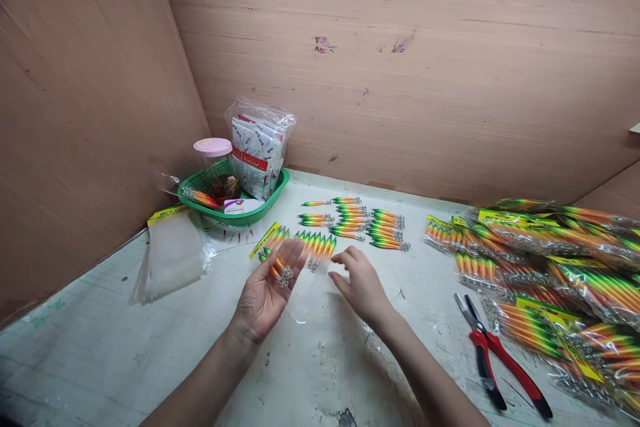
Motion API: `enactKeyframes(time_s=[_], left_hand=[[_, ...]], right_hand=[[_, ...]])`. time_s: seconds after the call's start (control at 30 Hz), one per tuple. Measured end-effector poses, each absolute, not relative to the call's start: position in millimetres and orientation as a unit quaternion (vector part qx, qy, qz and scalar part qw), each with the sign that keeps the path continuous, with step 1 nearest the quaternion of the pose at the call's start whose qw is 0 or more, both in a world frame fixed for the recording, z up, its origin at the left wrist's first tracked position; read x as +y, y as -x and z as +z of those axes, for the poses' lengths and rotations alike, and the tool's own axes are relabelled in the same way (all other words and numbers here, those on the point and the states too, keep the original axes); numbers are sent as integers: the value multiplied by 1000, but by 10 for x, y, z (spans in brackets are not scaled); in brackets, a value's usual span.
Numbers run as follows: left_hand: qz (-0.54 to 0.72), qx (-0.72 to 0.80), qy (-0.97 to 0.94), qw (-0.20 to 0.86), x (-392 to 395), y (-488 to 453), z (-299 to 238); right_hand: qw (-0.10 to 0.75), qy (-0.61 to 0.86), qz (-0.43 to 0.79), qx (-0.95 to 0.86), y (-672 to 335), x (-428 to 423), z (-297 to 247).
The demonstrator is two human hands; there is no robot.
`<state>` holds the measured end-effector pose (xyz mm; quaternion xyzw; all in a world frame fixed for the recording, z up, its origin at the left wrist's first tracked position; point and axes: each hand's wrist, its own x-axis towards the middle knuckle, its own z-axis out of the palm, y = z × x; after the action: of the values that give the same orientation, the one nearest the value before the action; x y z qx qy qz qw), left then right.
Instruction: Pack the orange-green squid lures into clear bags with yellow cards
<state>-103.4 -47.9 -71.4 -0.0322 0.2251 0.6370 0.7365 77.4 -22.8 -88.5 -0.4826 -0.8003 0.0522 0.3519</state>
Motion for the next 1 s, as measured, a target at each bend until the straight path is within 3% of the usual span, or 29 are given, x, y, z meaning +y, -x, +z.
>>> enactKeyframes(time_s=[0.2, 0.57, 0.83, 1.0], left_hand=[[651, 232, 45, 721, -413, 1094, -736], [625, 253, 43, 738, -460, 1036, -727], [606, 279, 27, 745, -472, 991, -761], [588, 287, 13, 756, -482, 979, -754]], right_hand=[[288, 498, 61, -816, -585, -3, -1230], [264, 486, 115, -825, -1222, -395, -996], [245, 405, 151, -868, -1352, -900, -316], [172, 330, 142, -917, -1412, -1155, 150]])
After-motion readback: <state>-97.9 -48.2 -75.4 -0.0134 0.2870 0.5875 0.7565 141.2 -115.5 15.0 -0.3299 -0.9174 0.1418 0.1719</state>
